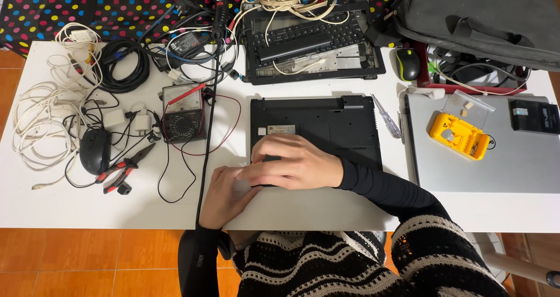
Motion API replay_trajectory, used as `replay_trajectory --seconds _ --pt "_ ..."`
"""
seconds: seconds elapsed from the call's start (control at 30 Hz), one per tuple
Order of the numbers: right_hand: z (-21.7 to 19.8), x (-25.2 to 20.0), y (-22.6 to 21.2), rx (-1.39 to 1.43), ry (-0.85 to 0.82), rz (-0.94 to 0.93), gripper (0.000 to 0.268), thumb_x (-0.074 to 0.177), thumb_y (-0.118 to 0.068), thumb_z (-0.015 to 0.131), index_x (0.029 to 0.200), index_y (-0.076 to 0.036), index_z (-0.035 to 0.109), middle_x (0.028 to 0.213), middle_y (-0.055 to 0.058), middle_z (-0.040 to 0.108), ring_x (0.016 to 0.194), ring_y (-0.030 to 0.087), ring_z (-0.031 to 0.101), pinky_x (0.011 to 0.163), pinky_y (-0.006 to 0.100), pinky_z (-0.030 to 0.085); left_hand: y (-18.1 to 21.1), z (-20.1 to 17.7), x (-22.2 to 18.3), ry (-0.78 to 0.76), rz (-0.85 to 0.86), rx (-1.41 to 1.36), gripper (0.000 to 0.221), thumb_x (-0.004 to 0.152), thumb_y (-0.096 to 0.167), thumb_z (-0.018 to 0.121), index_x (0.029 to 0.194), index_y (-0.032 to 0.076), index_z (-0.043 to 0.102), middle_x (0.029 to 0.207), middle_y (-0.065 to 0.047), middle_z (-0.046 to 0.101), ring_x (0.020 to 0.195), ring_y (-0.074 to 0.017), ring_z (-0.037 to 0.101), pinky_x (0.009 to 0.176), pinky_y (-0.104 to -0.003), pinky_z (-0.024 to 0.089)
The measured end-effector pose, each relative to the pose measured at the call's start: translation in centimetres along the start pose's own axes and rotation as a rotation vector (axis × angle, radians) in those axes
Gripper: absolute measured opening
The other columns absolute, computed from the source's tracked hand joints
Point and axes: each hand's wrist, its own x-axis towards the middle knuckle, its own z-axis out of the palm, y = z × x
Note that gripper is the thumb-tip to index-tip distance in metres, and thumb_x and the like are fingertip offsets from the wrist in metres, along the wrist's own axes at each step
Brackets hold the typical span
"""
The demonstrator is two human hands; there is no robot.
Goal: The person uses a screwdriver to remove screws from the bottom cover of a laptop placed upside down on a white workbench, working around the panel edge by edge. They reposition the laptop and continue unscrewing screws one at a time, holding the panel steady with the other hand.
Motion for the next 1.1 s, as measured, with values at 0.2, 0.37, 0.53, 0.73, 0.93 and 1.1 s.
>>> replay_trajectory --seconds 0.2,0.37,0.53,0.73,0.93,1.1 --pt "-0.2 -0.3 0.0 0.042 -0.017 0.009 0.032 0.097 -0.009 0.071 0.129 -0.007 0.068 0.113 0.008 0.062 0.106 0.026 0.066 0.090 0.039 0.058 0.1 -0.1 0.1 -0.009 0.017 0.025 0.046 0.080 0.021 0.084 0.116 0.009 0.059 0.097 -0.008 0.066 0.098 -0.0330 0.058 0.089 -0.043 0.046" --pt "0.5 -1.1 0.6 0.032 -0.032 0.031 0.032 0.099 -0.009 0.071 0.131 -0.008 0.069 0.110 0.005 0.059 0.107 0.025 0.065 0.090 0.038 0.056 0.4 -0.4 0.5 -0.011 0.082 0.033 0.044 0.083 0.021 0.083 0.118 0.009 0.059 0.096 -0.005 0.066 0.092 -0.0276 0.061 0.092 -0.042 0.045" --pt "-0.4 0.1 -0.2 0.048 -0.038 -0.007 0.031 0.097 -0.012 0.075 0.128 -0.010 0.069 0.113 0.008 0.059 0.104 0.026 0.063 0.089 0.040 0.054 0.5 -0.5 0.5 0.030 0.170 0.036 0.042 0.084 0.019 0.081 0.119 0.011 0.058 0.105 -0.006 0.068 0.098 -0.0261 0.064 0.094 -0.041 0.045" --pt "-0.1 -0.7 0.6 0.055 -0.053 -0.026 0.033 0.100 -0.011 0.073 0.133 -0.008 0.066 0.120 0.005 0.064 0.112 0.026 0.065 0.095 0.041 0.054 0.5 -0.5 0.5 0.003 0.123 0.032 0.047 0.083 0.019 0.083 0.122 0.008 0.058 0.098 -0.006 0.066 0.093 -0.0273 0.063 0.093 -0.042 0.044" --pt "-0.9 0.4 -0.1 0.037 -0.070 -0.042 0.030 0.097 -0.014 0.076 0.126 -0.007 0.071 0.104 0.009 0.058 0.100 0.026 0.061 0.090 0.040 0.051 0.7 -0.5 0.6 0.041 0.165 0.010 0.042 0.084 0.019 0.081 0.118 0.010 0.058 0.107 -0.006 0.069 0.097 -0.0260 0.065 0.095 -0.042 0.044" --pt "-0.9 0.1 0.2 0.050 -0.068 -0.039 0.029 0.096 -0.007 0.071 0.124 -0.004 0.069 0.115 0.009 0.066 0.110 0.028 0.066 0.096 0.042 0.054 0.6 -0.5 0.7 0.012 0.139 0.014 0.045 0.085 0.020 0.083 0.120 0.007 0.059 0.098 -0.005 0.066 0.092 -0.0257 0.063 0.093 -0.041 0.044"
